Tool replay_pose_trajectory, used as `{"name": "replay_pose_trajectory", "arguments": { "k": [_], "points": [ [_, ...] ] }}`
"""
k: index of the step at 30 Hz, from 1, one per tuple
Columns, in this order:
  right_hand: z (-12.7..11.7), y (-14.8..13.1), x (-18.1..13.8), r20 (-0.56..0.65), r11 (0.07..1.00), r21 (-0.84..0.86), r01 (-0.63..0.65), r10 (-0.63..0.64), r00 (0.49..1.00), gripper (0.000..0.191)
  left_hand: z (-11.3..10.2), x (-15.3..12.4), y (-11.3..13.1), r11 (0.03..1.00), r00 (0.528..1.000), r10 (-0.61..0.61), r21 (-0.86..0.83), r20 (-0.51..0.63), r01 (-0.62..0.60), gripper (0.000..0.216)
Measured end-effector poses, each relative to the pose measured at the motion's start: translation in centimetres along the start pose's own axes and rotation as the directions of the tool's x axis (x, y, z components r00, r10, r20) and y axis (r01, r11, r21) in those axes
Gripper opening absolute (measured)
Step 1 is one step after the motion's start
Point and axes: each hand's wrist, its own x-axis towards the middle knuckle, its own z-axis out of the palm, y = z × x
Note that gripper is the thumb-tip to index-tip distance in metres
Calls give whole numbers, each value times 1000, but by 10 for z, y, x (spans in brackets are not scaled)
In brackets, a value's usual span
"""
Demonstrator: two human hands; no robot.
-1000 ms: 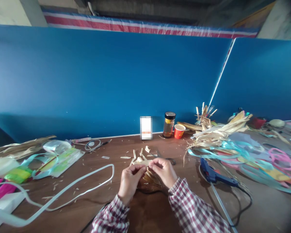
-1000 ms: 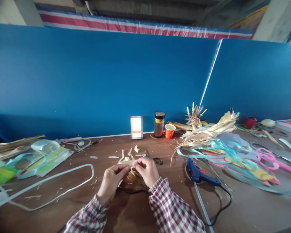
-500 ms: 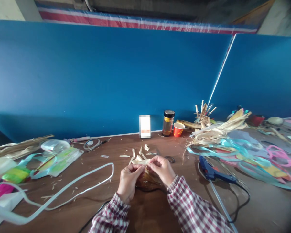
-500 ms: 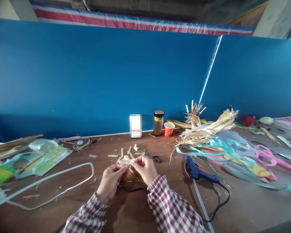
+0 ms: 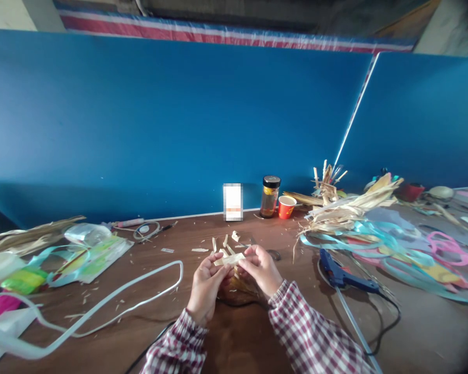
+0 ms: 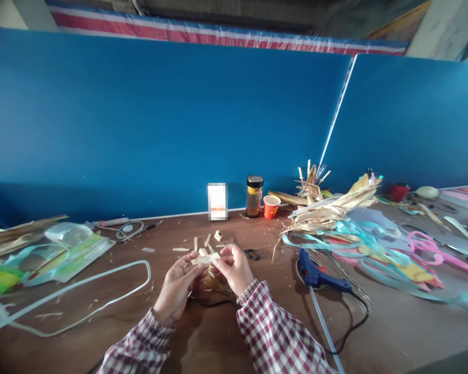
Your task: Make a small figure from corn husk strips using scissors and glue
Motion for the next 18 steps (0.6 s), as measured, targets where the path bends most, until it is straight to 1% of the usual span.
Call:
{"name": "replay_pose_trajectory", "arguments": {
  "k": [2, 5, 9, 13, 16, 18],
  "points": [
    [-2, 2, 1, -11, 1000, 7, 16, -16, 1000, 40, 0, -1, 3, 999, 999, -32, -26, 39, 33, 56],
    [-5, 2, 2, -38, 999, 3, 44, -44, 998, 37, 1, -1, 6, 994, 993, -75, -69, 95, 82, 54],
    [-6, 0, 1, -62, 996, -45, 72, -75, 995, 33, 1, -2, 8, 988, 988, -96, -111, 118, 109, 51],
    [-6, 0, 0, -65, 994, -74, 80, -85, 994, 31, 1, -3, 7, 988, 989, -86, -117, 118, 100, 46],
    [-5, 2, 1, -57, 989, -115, 97, -104, 993, 29, 1, -4, 6, 994, 989, -60, -82, 133, 71, 49],
    [-4, 3, 1, -47, 983, -149, 107, -115, 992, 28, 2, -3, 4, 996, 992, -56, -57, 109, 63, 51]
  ]
}}
